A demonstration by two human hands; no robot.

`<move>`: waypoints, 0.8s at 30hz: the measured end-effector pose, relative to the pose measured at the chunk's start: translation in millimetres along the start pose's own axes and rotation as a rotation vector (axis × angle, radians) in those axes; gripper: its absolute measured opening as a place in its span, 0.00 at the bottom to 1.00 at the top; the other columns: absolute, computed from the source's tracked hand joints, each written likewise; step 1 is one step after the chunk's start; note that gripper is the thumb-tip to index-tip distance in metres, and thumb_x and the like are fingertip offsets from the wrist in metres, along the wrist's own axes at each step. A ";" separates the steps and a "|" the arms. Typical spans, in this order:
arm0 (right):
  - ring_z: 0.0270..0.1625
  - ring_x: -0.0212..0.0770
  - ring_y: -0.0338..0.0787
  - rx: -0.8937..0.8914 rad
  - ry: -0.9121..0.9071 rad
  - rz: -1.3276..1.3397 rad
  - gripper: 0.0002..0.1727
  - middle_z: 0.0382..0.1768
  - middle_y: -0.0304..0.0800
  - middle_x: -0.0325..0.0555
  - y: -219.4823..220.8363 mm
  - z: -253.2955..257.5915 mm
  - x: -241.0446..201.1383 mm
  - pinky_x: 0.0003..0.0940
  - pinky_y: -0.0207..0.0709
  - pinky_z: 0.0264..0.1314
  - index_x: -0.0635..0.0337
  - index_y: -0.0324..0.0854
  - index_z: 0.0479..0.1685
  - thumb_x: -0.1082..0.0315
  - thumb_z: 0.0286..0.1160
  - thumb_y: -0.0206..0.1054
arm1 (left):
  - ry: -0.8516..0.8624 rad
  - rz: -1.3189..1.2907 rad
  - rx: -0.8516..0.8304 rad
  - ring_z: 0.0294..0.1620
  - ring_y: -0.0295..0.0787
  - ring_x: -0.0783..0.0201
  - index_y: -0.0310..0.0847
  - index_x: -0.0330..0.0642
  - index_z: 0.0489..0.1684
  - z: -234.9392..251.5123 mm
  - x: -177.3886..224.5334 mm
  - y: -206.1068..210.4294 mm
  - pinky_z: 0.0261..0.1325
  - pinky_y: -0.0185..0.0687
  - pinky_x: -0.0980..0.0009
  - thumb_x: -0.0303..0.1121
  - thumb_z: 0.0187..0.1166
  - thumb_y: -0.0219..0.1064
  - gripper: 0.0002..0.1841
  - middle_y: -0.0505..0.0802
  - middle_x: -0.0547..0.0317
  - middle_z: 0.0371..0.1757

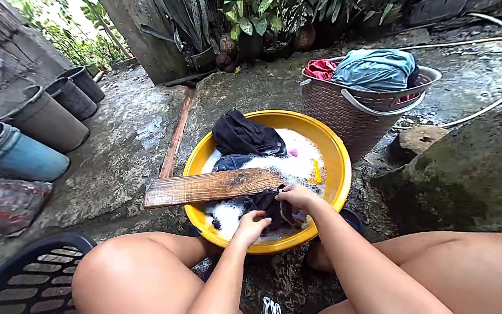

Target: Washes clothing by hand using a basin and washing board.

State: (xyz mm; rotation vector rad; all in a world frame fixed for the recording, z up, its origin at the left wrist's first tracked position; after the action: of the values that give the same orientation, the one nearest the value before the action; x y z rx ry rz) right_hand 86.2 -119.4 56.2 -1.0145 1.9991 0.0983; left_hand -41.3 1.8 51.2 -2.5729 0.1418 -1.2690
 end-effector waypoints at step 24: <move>0.16 0.35 0.80 0.115 -0.024 0.223 0.25 0.26 0.87 0.48 -30.6 -12.1 -74.6 0.30 0.74 0.20 0.64 0.83 0.49 0.53 0.97 0.45 | -0.078 0.556 0.516 0.51 0.91 0.53 0.86 0.46 0.64 -15.8 42.8 -83.2 0.60 0.83 0.49 0.34 0.76 0.68 0.17 0.94 0.52 0.47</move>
State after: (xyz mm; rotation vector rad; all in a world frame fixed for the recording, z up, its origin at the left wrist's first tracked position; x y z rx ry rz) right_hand 120.9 -98.5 126.9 -0.7128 2.0658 0.1144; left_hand -30.2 69.7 116.4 -1.9454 0.4187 -0.8540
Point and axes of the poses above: each hand's wrist, its own z-axis towards the middle knuckle, its own y-axis out of the palm, x = y × z, the point moved 10 cm from there along z, towards the middle knuckle
